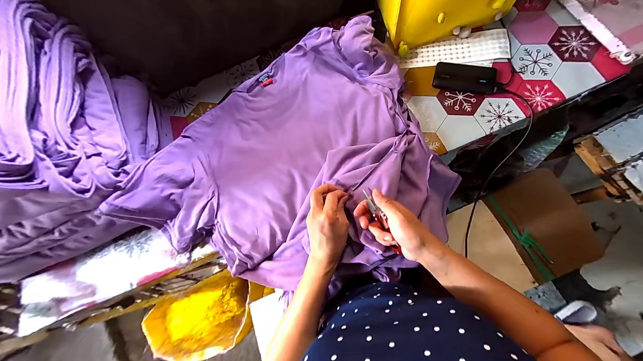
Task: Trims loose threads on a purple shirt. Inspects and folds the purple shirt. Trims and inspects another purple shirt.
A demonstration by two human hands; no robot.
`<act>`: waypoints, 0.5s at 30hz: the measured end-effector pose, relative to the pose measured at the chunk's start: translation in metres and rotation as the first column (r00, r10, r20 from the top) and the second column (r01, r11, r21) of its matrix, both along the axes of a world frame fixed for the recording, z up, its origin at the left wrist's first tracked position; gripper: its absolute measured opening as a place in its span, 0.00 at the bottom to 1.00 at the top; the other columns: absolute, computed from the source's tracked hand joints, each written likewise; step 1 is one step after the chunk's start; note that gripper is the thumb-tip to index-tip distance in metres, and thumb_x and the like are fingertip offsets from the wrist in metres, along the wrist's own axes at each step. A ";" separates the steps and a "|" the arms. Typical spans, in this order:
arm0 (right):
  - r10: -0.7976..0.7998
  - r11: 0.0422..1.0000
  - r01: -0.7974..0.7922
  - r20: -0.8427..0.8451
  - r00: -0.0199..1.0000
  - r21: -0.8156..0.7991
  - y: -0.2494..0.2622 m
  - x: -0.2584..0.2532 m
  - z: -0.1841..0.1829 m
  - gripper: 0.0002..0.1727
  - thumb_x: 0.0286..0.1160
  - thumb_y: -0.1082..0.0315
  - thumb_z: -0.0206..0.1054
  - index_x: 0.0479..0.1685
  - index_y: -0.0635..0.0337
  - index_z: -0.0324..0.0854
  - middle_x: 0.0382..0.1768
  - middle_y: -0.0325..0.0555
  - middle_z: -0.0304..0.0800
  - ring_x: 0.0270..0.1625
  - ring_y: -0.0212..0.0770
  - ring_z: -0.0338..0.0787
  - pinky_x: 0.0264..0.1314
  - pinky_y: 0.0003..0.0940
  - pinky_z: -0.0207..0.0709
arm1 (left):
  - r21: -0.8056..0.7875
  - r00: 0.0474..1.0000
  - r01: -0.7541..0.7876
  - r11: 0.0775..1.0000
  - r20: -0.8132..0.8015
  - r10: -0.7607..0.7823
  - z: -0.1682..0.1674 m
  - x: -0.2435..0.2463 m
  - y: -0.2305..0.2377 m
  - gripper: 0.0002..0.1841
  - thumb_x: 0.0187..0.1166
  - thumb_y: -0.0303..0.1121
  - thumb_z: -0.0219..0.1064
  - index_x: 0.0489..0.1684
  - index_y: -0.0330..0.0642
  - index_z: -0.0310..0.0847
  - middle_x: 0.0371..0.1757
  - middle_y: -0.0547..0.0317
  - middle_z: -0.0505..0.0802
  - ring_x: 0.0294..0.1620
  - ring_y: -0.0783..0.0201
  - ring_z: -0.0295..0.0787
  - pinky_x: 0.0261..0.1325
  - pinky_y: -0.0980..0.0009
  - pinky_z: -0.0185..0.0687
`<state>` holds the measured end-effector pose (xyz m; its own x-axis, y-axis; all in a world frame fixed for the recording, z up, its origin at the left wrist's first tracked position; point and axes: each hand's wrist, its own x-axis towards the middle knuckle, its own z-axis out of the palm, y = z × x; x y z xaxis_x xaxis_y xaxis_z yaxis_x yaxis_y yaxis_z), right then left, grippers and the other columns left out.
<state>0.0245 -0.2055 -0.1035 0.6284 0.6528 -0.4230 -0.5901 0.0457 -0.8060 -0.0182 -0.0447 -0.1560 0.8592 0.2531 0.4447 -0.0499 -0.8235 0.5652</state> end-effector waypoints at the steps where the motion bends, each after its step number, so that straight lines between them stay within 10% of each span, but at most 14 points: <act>1: 0.031 0.999 -0.032 -0.009 0.999 -0.035 0.000 0.001 -0.004 0.31 0.97 0.51 0.29 0.50 0.58 0.78 0.28 0.31 0.79 0.13 0.20 0.60 0.15 0.14 0.56 | -0.030 1.000 0.005 1.000 -0.023 -0.006 0.005 -0.003 0.001 0.07 0.80 0.24 0.65 0.38 0.33 0.90 0.52 0.44 0.91 0.51 0.55 0.91 0.55 0.62 0.87; 7: 0.170 0.980 -0.170 -0.010 0.985 -0.100 0.001 0.003 0.001 0.31 0.98 0.51 0.32 0.40 0.57 0.79 0.18 0.28 0.71 0.12 0.20 0.58 0.15 0.15 0.52 | -0.158 0.999 0.016 0.987 -0.043 -0.023 0.022 -0.012 -0.001 0.08 0.80 0.25 0.62 0.39 0.34 0.89 0.34 0.54 0.92 0.34 0.69 0.90 0.43 0.75 0.86; 15: 0.206 0.975 -0.183 -0.211 0.955 0.126 0.000 0.013 -0.007 0.32 0.96 0.44 0.31 0.36 0.52 0.75 0.13 0.28 0.64 0.09 0.20 0.58 0.11 0.14 0.53 | -0.160 0.999 0.038 0.986 0.021 -0.035 0.028 -0.012 -0.010 0.07 0.79 0.24 0.62 0.39 0.31 0.87 0.35 0.52 0.91 0.37 0.70 0.89 0.45 0.78 0.85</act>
<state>0.0378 -0.2058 -0.1102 0.3830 0.8006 -0.4608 -0.7592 -0.0114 -0.6508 -0.0297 -0.0547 -0.1284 0.8611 0.2913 0.4168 -0.0897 -0.7199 0.6883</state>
